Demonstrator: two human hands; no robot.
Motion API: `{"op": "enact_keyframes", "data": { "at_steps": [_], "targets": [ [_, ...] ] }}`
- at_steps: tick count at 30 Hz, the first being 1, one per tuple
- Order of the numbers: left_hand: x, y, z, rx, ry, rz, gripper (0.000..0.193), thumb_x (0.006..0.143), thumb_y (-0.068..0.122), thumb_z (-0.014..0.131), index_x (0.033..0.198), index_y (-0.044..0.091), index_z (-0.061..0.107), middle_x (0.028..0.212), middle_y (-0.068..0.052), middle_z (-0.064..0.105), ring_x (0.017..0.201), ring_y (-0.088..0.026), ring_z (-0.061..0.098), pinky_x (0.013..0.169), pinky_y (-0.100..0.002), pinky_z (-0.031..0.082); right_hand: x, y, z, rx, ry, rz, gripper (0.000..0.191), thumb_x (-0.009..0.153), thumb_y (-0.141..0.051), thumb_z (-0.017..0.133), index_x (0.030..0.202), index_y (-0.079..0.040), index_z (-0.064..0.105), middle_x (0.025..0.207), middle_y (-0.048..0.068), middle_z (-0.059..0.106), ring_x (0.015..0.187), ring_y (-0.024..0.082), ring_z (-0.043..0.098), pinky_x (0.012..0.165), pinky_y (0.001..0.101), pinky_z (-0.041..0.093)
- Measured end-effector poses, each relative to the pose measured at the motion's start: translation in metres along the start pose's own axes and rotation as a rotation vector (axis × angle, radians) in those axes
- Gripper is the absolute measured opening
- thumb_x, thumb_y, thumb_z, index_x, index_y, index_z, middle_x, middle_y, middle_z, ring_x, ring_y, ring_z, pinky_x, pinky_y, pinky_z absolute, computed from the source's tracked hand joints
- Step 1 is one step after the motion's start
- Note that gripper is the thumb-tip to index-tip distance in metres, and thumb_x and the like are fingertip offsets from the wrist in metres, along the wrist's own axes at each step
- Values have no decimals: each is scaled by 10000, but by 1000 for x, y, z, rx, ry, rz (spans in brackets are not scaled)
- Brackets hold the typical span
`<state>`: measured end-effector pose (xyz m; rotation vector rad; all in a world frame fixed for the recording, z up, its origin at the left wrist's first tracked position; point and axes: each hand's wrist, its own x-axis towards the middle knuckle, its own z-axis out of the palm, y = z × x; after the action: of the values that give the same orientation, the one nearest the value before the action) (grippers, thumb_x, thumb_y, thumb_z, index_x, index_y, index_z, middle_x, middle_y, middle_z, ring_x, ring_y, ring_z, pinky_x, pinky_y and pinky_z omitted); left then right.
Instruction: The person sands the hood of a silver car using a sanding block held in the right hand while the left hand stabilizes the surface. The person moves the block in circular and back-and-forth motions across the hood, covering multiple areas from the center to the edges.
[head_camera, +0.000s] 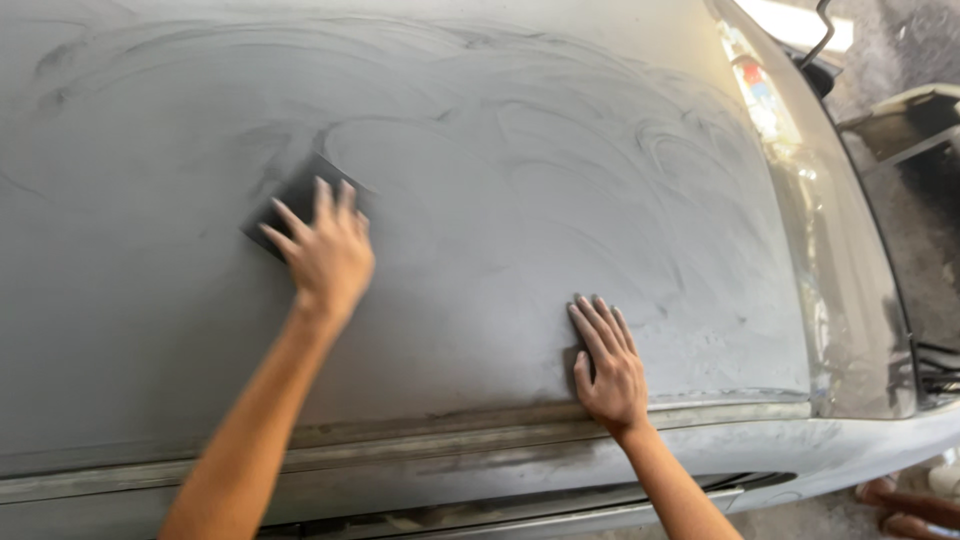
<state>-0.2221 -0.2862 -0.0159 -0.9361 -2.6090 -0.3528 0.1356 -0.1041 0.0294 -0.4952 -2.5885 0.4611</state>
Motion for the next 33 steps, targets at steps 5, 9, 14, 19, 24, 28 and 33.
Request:
{"op": "enact_keyframes", "data": {
  "at_steps": [5,9,14,19,24,28,33],
  "targets": [
    [-40,143,15,-104,-192,312,570,988,431,521,1478,143,544,1577,-146,448,1375,-644,331,1095,-791,228,0,0,1,-2,-3,-3,618,840,-51,501,1457,-31,535,1545,138,514,1496,335,393,1262,473,267],
    [66,109,14,-24,-67,211,594,1024,520,417,1537,231,498,1616,-161,373,1408,-645,271,1092,-803,192,0,-1,2,0,-15,8,636,823,-43,498,1458,-30,536,1540,138,516,1485,334,399,1259,475,266],
    [85,-81,-31,24,-113,-383,561,1117,376,366,1553,30,437,1664,-195,285,1393,-741,163,1097,-852,102,0,1,2,7,3,8,616,838,-44,495,1452,-36,550,1538,128,524,1490,329,409,1264,471,273],
    [-23,-19,-44,275,-25,6,547,1114,371,450,1512,2,522,1712,-164,374,1466,-653,261,1122,-836,169,0,1,3,4,8,7,608,847,-53,508,1453,-38,552,1540,134,522,1489,339,402,1255,475,280],
    [-89,154,-27,29,-242,590,545,1007,319,497,1505,98,489,1603,-124,402,1382,-583,374,1063,-819,230,1,1,2,13,12,-3,610,841,-55,509,1449,-30,551,1534,138,526,1484,337,411,1258,482,279],
    [9,169,5,-262,-274,654,497,1020,417,397,1497,307,485,1614,7,370,1469,-492,259,1152,-747,156,1,2,1,12,13,-6,637,816,-41,499,1450,-29,555,1532,140,530,1480,329,425,1265,480,282],
    [115,14,21,-145,-91,2,544,1082,418,401,1547,149,487,1599,-133,433,1408,-671,234,1057,-867,107,1,3,2,20,14,8,605,839,-35,502,1441,-34,563,1525,128,541,1480,322,430,1262,476,288]
  ]
}}
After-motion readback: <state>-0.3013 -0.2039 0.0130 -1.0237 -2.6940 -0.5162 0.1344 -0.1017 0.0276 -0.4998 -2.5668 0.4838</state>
